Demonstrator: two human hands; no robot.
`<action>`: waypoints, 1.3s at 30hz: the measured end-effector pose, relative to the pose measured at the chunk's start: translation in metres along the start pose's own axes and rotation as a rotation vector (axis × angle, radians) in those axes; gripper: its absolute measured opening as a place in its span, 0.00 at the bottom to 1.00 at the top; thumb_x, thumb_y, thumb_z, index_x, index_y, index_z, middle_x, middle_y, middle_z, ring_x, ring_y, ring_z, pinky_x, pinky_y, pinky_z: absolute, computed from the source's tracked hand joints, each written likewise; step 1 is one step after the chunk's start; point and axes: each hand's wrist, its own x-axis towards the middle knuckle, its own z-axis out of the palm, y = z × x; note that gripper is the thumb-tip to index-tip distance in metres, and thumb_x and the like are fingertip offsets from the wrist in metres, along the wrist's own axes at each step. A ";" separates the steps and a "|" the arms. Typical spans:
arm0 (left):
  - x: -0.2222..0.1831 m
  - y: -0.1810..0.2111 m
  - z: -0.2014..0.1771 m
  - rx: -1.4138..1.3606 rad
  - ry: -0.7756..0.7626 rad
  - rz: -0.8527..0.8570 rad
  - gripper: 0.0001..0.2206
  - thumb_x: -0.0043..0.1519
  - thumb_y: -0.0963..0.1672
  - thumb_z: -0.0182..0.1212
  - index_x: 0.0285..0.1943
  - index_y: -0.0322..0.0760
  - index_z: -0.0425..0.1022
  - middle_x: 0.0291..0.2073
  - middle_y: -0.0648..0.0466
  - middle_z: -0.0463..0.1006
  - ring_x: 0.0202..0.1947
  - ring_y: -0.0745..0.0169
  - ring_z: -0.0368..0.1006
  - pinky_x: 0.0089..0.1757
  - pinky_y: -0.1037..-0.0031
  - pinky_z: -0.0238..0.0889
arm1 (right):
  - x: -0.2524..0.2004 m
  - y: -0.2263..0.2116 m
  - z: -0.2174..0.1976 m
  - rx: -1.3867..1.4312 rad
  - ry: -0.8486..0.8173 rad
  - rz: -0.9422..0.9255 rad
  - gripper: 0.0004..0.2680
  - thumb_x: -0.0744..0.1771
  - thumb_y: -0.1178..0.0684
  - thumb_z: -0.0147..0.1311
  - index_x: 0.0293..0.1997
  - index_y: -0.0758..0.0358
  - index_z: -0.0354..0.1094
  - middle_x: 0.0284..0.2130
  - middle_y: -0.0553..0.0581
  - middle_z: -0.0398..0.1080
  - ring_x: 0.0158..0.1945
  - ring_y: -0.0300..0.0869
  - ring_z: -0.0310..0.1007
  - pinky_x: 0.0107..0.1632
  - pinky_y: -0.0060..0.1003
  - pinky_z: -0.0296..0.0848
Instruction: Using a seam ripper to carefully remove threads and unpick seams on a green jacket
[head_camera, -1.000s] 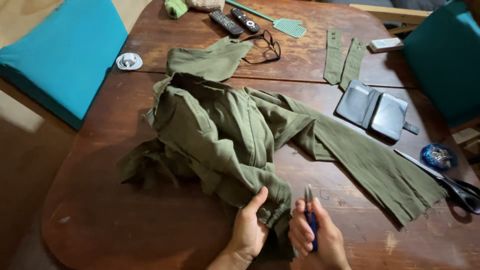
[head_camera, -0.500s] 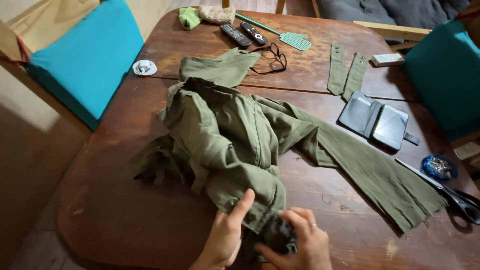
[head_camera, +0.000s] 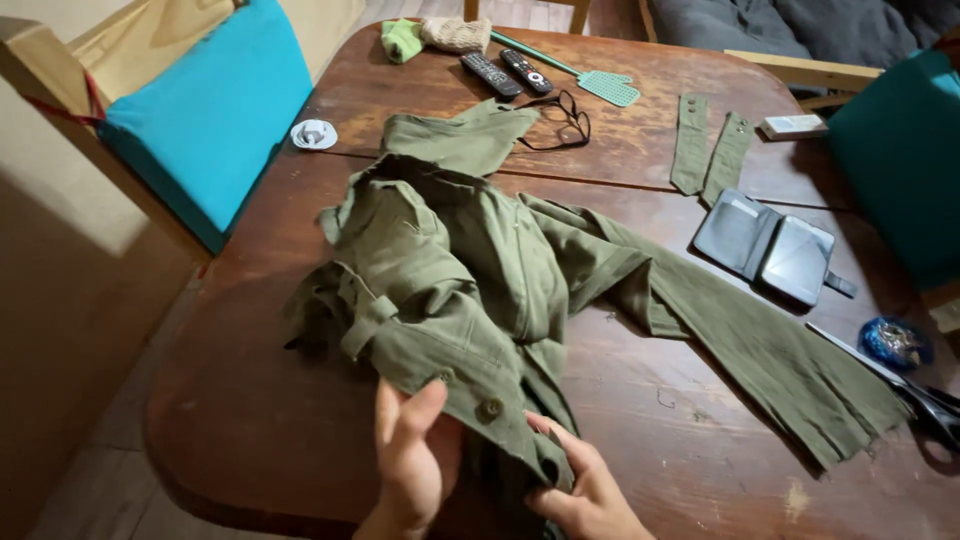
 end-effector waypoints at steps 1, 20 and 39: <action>0.004 0.001 -0.001 0.002 -0.002 -0.007 0.29 0.52 0.40 0.56 0.66 0.27 0.63 0.49 0.36 0.75 0.47 0.43 0.72 0.48 0.59 0.65 | -0.002 0.003 0.002 0.004 0.007 0.001 0.28 0.58 0.69 0.59 0.67 0.64 0.64 0.46 0.56 0.78 0.44 0.37 0.75 0.47 0.27 0.68; 0.115 -0.224 0.013 1.968 -1.299 0.842 0.31 0.51 0.56 0.68 0.64 0.51 0.67 0.51 0.51 0.74 0.48 0.49 0.68 0.45 0.55 0.61 | -0.103 -0.018 -0.153 -0.089 0.854 0.121 0.12 0.65 0.63 0.56 0.54 0.71 0.70 0.32 0.72 0.79 0.22 0.52 0.62 0.29 0.43 0.61; 0.104 -0.183 0.034 1.946 -1.525 0.164 0.62 0.42 0.67 0.66 0.79 0.40 0.36 0.55 0.44 0.75 0.54 0.38 0.69 0.62 0.49 0.44 | 0.002 -0.044 -0.170 -0.969 0.084 -0.400 0.06 0.60 0.47 0.68 0.33 0.52 0.78 0.30 0.43 0.80 0.30 0.32 0.80 0.37 0.27 0.74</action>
